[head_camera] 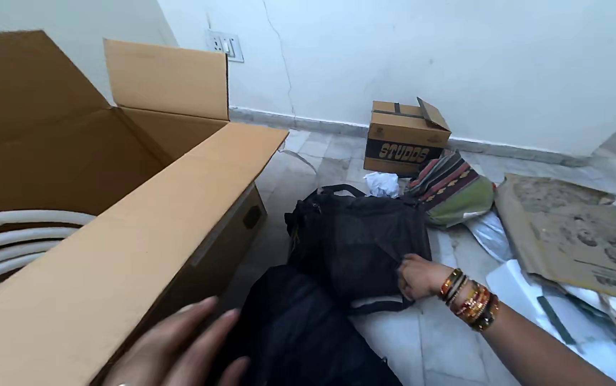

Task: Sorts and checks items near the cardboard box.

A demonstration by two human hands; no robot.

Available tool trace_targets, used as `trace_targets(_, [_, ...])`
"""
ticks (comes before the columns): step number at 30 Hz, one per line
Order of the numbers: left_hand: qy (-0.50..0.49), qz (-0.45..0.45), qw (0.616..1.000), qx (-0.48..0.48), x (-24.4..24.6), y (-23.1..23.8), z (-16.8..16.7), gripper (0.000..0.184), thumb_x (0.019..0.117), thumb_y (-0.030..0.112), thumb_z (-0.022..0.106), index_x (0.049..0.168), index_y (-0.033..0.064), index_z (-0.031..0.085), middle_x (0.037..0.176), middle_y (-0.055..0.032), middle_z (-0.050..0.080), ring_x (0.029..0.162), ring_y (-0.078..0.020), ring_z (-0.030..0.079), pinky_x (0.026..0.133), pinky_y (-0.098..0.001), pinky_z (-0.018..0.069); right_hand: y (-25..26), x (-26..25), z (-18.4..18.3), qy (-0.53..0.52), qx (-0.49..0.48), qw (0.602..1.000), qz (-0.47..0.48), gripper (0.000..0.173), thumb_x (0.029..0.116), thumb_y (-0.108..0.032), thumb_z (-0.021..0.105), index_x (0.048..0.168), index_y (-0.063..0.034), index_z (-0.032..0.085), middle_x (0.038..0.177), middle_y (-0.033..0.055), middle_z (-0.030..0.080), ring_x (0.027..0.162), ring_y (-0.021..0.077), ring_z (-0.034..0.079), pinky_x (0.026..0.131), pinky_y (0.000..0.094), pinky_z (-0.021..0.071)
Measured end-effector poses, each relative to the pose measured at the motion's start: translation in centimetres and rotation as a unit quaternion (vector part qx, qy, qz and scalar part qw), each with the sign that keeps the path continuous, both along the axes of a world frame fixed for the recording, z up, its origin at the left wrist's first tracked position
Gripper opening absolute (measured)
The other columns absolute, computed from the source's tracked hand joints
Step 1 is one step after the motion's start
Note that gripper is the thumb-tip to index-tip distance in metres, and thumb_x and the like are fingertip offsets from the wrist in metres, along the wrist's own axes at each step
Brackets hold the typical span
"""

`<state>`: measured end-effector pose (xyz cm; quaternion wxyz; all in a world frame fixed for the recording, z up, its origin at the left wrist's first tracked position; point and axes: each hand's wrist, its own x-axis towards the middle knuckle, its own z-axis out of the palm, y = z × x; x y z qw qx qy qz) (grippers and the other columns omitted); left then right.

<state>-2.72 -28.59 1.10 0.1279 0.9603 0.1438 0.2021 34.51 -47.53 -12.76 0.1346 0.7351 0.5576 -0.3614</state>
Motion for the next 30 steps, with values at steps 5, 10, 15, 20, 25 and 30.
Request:
trace_targets(5, [0.136, 0.015, 0.986, -0.093, 9.6, 2.0, -6.2, 0.052, 0.0975, 0.04, 0.061, 0.141, 0.0117, 0.061, 0.146, -0.0194, 0.056, 0.132, -0.0427, 0.056, 0.102, -0.0605, 0.0493, -0.3, -0.4, -0.5, 0.016, 0.12, 0.992, -0.028, 0.028, 0.1013, -0.013, 0.051, 0.118, -0.0025, 0.072, 0.12, 0.0217, 0.069, 0.117, 0.0406, 0.063, 0.106, 0.0604, 0.0415])
trace_targets(10, [0.344, 0.119, 0.908, -0.208, 19.5, 4.4, -6.6, 0.066, 0.1025, 0.041, 0.059, 0.159, 0.0143, 0.037, 0.16, -0.0213, 0.038, 0.14, -0.0418, 0.047, 0.114, -0.0563, 0.0398, 8.7, -0.8, 0.2, 0.142, 0.314, 0.925, -0.158, 0.037, 0.1079, -0.019, 0.042, 0.132, -0.0044, 0.066, 0.135, 0.018, 0.063, 0.128, 0.0302, 0.06, 0.112, 0.0471, 0.0435])
trace_targets(15, [0.303, 0.176, 0.906, -0.236, 22.6, 5.0, -11.2, 0.064, 0.101, 0.035, 0.061, 0.158, 0.0176, 0.038, 0.165, -0.0239, 0.028, 0.144, -0.0442, 0.041, 0.115, -0.0553, 0.0391, 20.4, 0.9, -3.6, 0.044, 0.316, 0.879, -0.354, 0.044, 0.1016, -0.027, 0.061, 0.141, -0.0061, 0.06, 0.145, 0.0173, 0.055, 0.131, 0.0336, 0.056, 0.11, 0.05, 0.0454])
trace_targets(20, [0.242, 0.16, 0.925, -0.246, 21.4, 5.3, -12.6, 0.059, 0.1026, 0.033, 0.058, 0.157, 0.0164, 0.041, 0.164, -0.0186, 0.033, 0.147, -0.0373, 0.041, 0.118, -0.0505, 0.0363, 23.8, 2.6, -5.4, 0.017, 0.334, 0.879, -0.339, 0.034, 0.0999, -0.018, 0.062, 0.131, -0.0031, 0.064, 0.138, 0.0214, 0.058, 0.127, 0.0387, 0.058, 0.105, 0.0544, 0.0488])
trace_targets(25, [0.148, 0.17, 0.935, -0.272, 21.6, 5.9, -12.7, 0.062, 0.1019, 0.031, 0.059, 0.156, 0.0084, 0.04, 0.158, -0.0206, 0.042, 0.146, -0.0369, 0.042, 0.12, -0.0507, 0.0338, 20.7, 3.3, -3.8, 0.061, 0.425, 0.839, -0.336, 0.023, 0.1005, -0.013, 0.058, 0.118, -0.0003, 0.066, 0.116, 0.0214, 0.068, 0.106, 0.0368, 0.068, 0.092, 0.0551, 0.0532])
trace_targets(30, [-0.023, 0.153, 0.97, -0.188, 22.9, 7.4, -13.1, 0.056, 0.0969, 0.021, 0.069, 0.148, 0.005, 0.052, 0.143, -0.0276, 0.055, 0.131, -0.046, 0.054, 0.108, -0.0607, 0.044, 15.2, 2.4, -2.0, -0.024, 0.629, 0.764, -0.144, 0.011, 0.0954, -0.006, 0.065, 0.1, -0.0003, 0.073, 0.095, 0.0144, 0.073, 0.091, 0.0287, 0.073, 0.084, 0.0452, 0.06])
